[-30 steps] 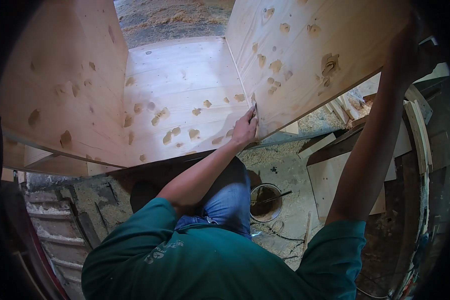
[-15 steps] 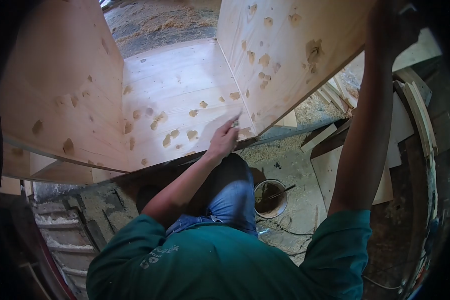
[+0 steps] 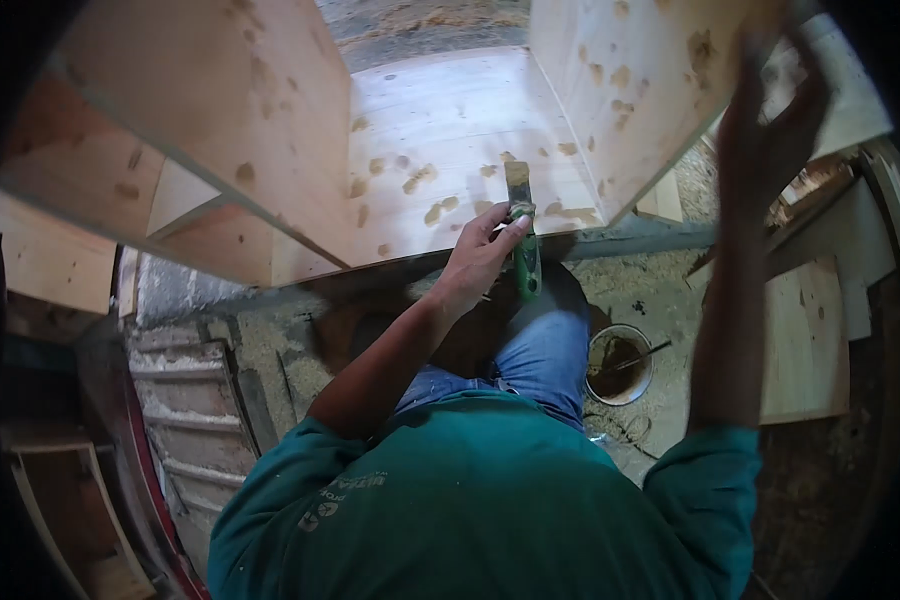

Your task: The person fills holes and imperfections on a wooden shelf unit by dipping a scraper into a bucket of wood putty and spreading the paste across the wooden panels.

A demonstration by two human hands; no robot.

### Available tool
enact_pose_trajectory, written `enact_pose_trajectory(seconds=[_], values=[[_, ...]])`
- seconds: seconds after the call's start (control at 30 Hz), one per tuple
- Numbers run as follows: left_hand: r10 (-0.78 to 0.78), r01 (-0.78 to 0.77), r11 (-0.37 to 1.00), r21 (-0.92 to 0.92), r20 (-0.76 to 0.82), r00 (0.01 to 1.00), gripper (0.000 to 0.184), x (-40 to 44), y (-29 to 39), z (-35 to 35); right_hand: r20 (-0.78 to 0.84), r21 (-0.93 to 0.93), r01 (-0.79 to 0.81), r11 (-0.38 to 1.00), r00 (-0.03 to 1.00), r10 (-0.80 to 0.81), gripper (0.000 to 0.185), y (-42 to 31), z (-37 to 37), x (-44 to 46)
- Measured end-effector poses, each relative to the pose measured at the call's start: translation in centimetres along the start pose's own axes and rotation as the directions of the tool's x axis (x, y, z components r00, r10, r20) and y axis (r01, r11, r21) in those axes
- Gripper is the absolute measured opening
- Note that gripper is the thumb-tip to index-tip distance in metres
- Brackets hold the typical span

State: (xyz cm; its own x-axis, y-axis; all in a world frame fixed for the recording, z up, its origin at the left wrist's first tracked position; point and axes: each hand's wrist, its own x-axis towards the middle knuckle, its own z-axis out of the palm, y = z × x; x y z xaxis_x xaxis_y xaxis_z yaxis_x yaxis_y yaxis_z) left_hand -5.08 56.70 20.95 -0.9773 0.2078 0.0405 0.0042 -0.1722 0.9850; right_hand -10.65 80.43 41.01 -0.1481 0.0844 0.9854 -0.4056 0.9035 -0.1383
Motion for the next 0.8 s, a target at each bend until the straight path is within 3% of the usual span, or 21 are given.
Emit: enact_pose_trajectory(seconds=[0.03, 0.07, 0.1, 0.13, 0.17, 0.23, 0.27, 0.33, 0.37, 0.4, 0.43, 0.5, 0.53, 0.57, 0.6, 0.63, 0.67, 0.7, 0.73, 0.77, 0.8], values=[[0.039, -0.037, 0.998, 0.054, -0.031, 0.999, 0.022, -0.7, 0.6, -0.6, 0.122, 0.203, -0.154, 0.967, 0.984, 0.131, 0.052, -0.2, 0.9, -6.4], [0.048, -0.045, 0.997, 0.064, -0.045, 0.998, 0.022, -1.4, 0.9, -1.2, 0.374, 0.243, -0.24, 0.94, 0.917, 0.137, 0.049, -3.2, 0.2, -10.6], [0.037, -0.037, 0.999, 0.018, -0.027, 0.999, 0.02, -1.9, 1.0, -1.7, 0.657, 0.202, -0.559, 0.804, 0.686, 0.312, 0.051, -5.8, -0.2, -14.2], [0.025, -0.025, 0.999, -0.026, -0.005, 1.0, 0.018, -2.3, 1.1, -2.1, 0.793, 0.277, -0.689, 0.67, 0.558, 0.246, 0.052, -7.2, -0.4, -17.3], [0.023, -0.025, 0.982, -0.187, -0.017, 1.0, 0.016, -2.6, 1.0, -1.9, 0.963, 0.175, -0.955, 0.241, 0.216, 0.158, 0.05, -7.9, -0.6, -19.7], [0.012, -0.014, 0.989, -0.147, -0.014, 1.0, 0.016, -3.7, 0.5, -2.7, 0.998, -0.001, -0.963, -0.268, 0.014, -0.053, 0.043, -10.4, -1.8, -21.7], [-0.002, 0.001, 0.993, -0.119, -0.006, 1.0, 0.015, -4.3, 0.7, -3.1, 0.999, 0.033, -0.974, -0.225, 0.029, 0.025, 0.037, -11.6, -2.1, -22.4], [-0.054, 0.056, 0.993, -0.101, 0.021, 0.998, 0.021, -5.3, 0.7, -4.1, 0.996, 0.073, -0.985, -0.155, 0.081, -0.048, 0.031, -12.1, -2.3, -23.0], [0.062, -0.048, 0.959, 0.278, -0.038, 0.997, 0.026, -5.7, 0.6, -5.1, 0.995, 0.074, -0.983, -0.169, 0.083, -0.047, 0.031, -12.2, -2.4, -23.2], [0.189, -0.123, 0.777, 0.618, -0.043, 0.981, 0.03, -6.0, 0.4, -6.0, 0.997, 0.017, -0.988, -0.153, 0.028, -0.072, 0.03, -12.2, -2.6, -23.2], [0.152, -0.059, 0.829, 0.556, -0.124, 0.981, 0.039, -6.5, 1.8, -6.7, 0.995, -0.041, -0.99, -0.135, -0.029, -0.094, 0.03, -12.0, -2.8, -23.4], [0.269, -0.077, 0.793, 0.604, -0.233, 0.935, 0.035, -7.6, 5.5, -10.1, 0.999, -0.013, -0.994, -0.11, -0.008, -0.048, 0.03, -11.8, -2.6, -24.6], [0.458, -0.21, 0.761, 0.614, -0.279, 0.844, 0.025, -8.3, 7.7, -12.1, 1.0, 0.012, -0.997, -0.074, 0.013, -0.012, 0.031, -11.7, -2.5, -25.3], [0.537, -0.176, 0.692, 0.7, -0.337, 0.774, 0.017, -9.6, 11.4, -13.9, 1.0, 0.019, -1.0, -0.019, 0.019, 0.005, 0.039, -11.5, -2.5, -25.9], [0.731, -0.14, 0.354, 0.925, -0.18, 0.658, 0.011, -10.6, 13.7, -17.8, 1.0, 0.013, -0.999, -0.031, 0.012, 0.011, 0.039, -11.4, -2.4, -26.7], [0.771, -0.179, 0.423, 0.888, -0.249, 0.587, 0.008, -11.3, 17.8, -17.4, 0.998, -0.04, -0.999, 0.001, -0.04, 0.052, 0.043, -11.3, -2.2, -27.6], [0.888, -0.219, 0.324, 0.92, -0.216, 0.407, 0.009, -11.1, 19.6, -20.5, 0.991, -0.097, -0.995, 0.035, -0.094, 0.094, 0.047, -11.1, -2.1, -28.7], [0.876, -0.066, 0.325, 0.944, -0.274, 0.398, 0.015, -11.5, 22.6, -19.7, 0.987, -0.114, -0.993, 0.039, -0.109, 0.117, 0.048, -10.5, -1.6, -29.9], [0.87, 0.002, 0.236, 0.972, -0.213, 0.445, 0.022, -11.3, 24.7, -21.1, 0.986, -0.121, -0.992, 0.043, -0.115, 0.122, 0.048, -10.4, -1.2, -31.2], [0.829, -0.007, 0.277, 0.961, -0.236, 0.507, 0.027, -10.6, 25.7, -22.0, 0.968, 0.057, -0.951, 0.305, 0.127, 0.216, 0.045, -10.2, -0.8, -32.4], [0.827, -0.01, 0.287, 0.958, -0.242, 0.508, 0.027, -9.9, 25.9, -22.9, 0.896, 0.192, -0.807, 0.558, 0.376, 0.236, 0.042, -9.9, -0.7, -32.8]])
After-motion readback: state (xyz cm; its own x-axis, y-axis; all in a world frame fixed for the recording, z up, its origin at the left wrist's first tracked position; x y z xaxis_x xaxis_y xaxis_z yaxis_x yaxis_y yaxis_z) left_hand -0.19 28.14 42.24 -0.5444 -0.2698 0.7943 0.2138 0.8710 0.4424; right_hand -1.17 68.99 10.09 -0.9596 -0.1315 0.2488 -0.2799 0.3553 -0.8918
